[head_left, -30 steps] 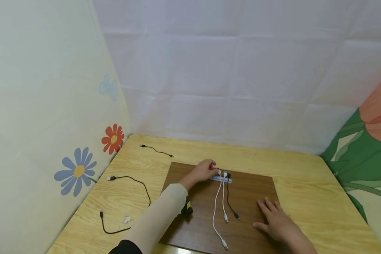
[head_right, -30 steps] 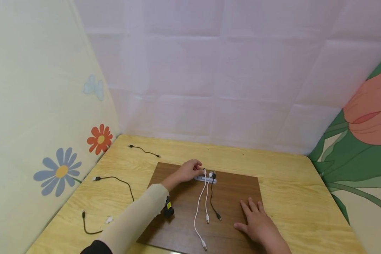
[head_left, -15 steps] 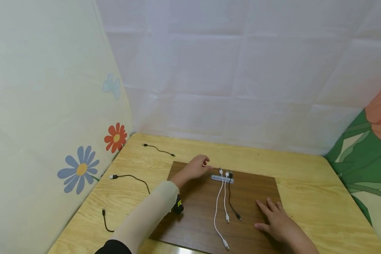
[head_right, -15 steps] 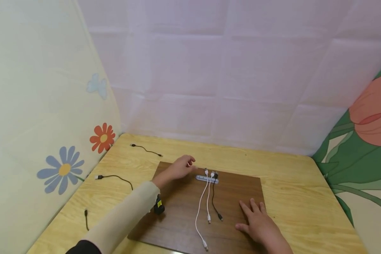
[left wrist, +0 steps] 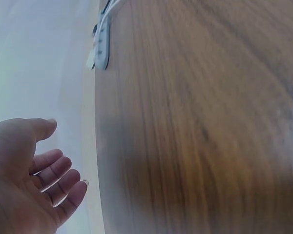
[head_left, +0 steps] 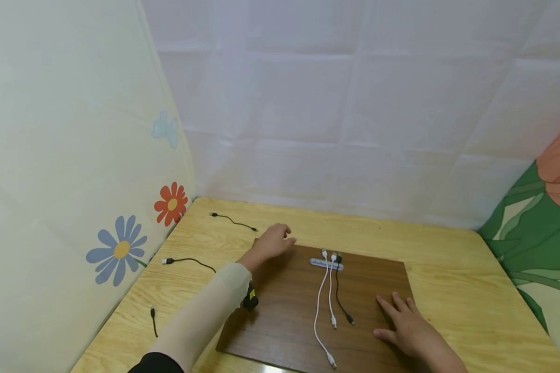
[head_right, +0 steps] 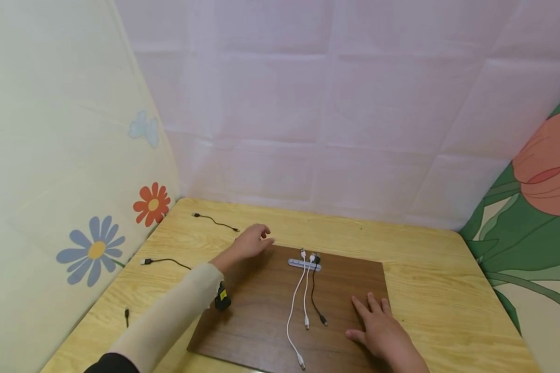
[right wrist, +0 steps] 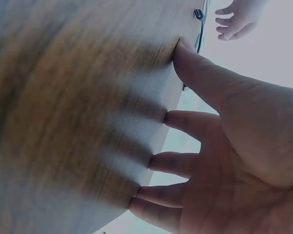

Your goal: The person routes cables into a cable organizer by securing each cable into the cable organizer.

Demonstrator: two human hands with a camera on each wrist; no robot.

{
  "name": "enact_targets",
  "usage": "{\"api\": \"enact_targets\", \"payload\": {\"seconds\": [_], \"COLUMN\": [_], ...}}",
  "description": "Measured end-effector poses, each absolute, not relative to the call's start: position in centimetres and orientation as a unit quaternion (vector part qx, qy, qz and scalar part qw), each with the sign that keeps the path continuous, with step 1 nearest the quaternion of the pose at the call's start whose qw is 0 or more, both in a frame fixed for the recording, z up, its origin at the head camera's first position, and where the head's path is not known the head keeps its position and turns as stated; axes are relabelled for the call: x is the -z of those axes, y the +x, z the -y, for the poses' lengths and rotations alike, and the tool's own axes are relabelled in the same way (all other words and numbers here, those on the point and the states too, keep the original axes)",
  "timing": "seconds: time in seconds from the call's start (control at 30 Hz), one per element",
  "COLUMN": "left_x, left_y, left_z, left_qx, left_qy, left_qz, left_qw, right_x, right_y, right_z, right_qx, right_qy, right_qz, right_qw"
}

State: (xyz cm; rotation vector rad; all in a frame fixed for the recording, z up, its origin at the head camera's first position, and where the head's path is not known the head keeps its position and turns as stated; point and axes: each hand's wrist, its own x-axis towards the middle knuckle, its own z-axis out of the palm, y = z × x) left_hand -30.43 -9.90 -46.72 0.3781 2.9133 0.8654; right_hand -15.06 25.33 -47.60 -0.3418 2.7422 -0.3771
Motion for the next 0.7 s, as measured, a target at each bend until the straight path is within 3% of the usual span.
{"api": "enact_targets", "payload": {"seconds": [0.7], "left_x": [46.4], "left_y": [-31.5], "left_z": [14.0], "left_qx": [-0.237], "left_qy": [0.004], "left_qz": [-0.972], "left_qw": [0.003], "right_x": [47.9], "right_y": [-15.1], "right_z": [-25.4], "right_qx": [0.138], "right_qy": [-0.114], "right_qz": [-0.969], "right_qw": [0.173]}}
